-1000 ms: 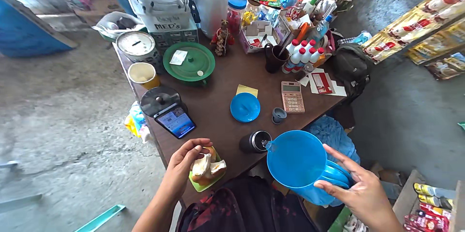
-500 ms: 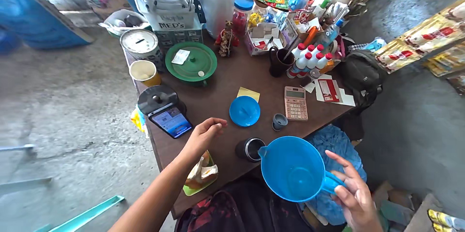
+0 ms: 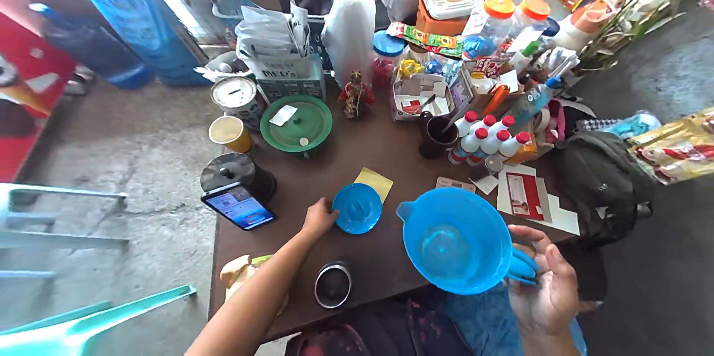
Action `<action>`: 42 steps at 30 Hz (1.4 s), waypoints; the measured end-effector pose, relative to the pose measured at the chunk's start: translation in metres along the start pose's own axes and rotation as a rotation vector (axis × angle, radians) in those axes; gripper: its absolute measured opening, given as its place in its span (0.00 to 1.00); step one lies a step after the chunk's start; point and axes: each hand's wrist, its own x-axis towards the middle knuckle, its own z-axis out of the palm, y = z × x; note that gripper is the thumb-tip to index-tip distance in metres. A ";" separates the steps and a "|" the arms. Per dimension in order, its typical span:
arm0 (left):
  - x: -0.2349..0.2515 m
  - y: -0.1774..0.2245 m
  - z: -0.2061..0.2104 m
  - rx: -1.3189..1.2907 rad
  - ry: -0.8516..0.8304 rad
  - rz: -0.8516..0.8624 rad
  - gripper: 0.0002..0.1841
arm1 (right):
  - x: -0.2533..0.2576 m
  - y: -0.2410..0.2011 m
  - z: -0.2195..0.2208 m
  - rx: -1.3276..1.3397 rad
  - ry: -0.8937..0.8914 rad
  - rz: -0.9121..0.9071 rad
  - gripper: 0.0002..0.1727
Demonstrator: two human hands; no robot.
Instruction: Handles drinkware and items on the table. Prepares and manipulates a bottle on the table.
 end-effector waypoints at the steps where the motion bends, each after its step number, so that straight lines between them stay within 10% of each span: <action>1: -0.001 0.001 -0.001 -0.004 0.014 -0.014 0.25 | 0.016 0.004 0.001 -0.025 0.009 -0.013 0.23; 19: -0.109 0.058 -0.065 -0.732 0.279 0.161 0.16 | 0.221 0.171 0.080 -0.128 0.077 0.058 0.13; 25: -0.102 0.106 -0.064 -0.572 0.203 0.408 0.20 | 0.190 0.120 0.060 -0.719 -0.037 -0.425 0.14; 32: -0.084 0.175 -0.063 -0.559 0.113 0.528 0.16 | 0.188 0.046 0.076 0.241 -0.684 0.466 0.15; 42: -0.074 0.206 -0.085 -0.581 0.146 0.524 0.10 | 0.226 0.011 0.078 0.085 -0.793 0.353 0.10</action>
